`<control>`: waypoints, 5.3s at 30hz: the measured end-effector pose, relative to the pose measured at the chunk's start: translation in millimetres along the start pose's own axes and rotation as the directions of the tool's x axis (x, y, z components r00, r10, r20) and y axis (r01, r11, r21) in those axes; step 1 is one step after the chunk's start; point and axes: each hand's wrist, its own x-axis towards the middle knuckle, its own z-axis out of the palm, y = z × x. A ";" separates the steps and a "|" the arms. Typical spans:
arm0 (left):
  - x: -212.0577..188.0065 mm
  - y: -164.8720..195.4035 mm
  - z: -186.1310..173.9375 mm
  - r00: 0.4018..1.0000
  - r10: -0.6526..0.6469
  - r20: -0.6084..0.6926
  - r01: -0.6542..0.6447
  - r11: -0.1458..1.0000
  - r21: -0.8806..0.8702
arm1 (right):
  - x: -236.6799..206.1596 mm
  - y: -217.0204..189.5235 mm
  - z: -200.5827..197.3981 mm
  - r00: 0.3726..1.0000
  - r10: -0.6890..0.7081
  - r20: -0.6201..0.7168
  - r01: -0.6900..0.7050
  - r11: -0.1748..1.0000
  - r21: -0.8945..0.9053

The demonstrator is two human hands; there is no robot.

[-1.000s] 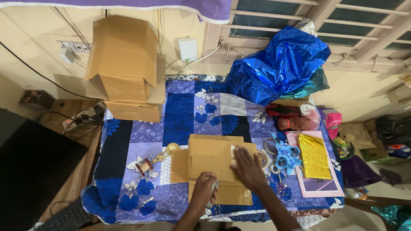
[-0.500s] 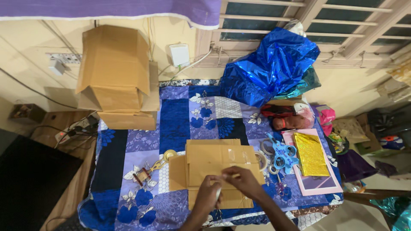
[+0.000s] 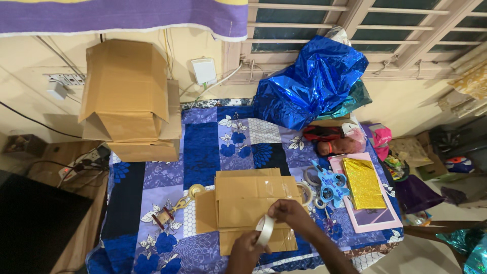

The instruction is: The person assembles a flat cardboard box by folding its flaps and securing them with clear packing tape. They then place a small wrapped item inside the box and tape the top flaps shut.

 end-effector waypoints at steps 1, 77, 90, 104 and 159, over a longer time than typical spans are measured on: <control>-2.3 -0.2 -3.4 0.990 0.136 0.044 -0.140 0.985 0.102 | 1.0 -3.8 -3.5 0.999 0.034 0.004 -0.034 0.999 -0.014; 16.2 32.7 11.0 0.886 -0.463 -0.013 0.406 0.789 -0.460 | 71.8 -26.6 20.0 0.934 -0.297 -0.198 0.187 0.880 -0.436; 18.0 27.8 19.2 0.870 -0.494 -0.003 0.436 0.772 -0.463 | 69.3 -23.9 22.1 0.947 -0.253 -0.196 0.149 0.891 -0.428; 22.4 34.4 34.4 0.889 -0.447 -0.100 0.366 0.825 -0.431 | 69.8 -26.5 27.9 0.923 -0.332 -0.194 0.210 0.858 -0.469; 1.3 16.3 34.0 0.910 -0.405 -0.090 0.377 0.897 -0.229 | 69.2 -24.2 18.9 0.885 -0.459 -0.081 0.193 0.520 -0.832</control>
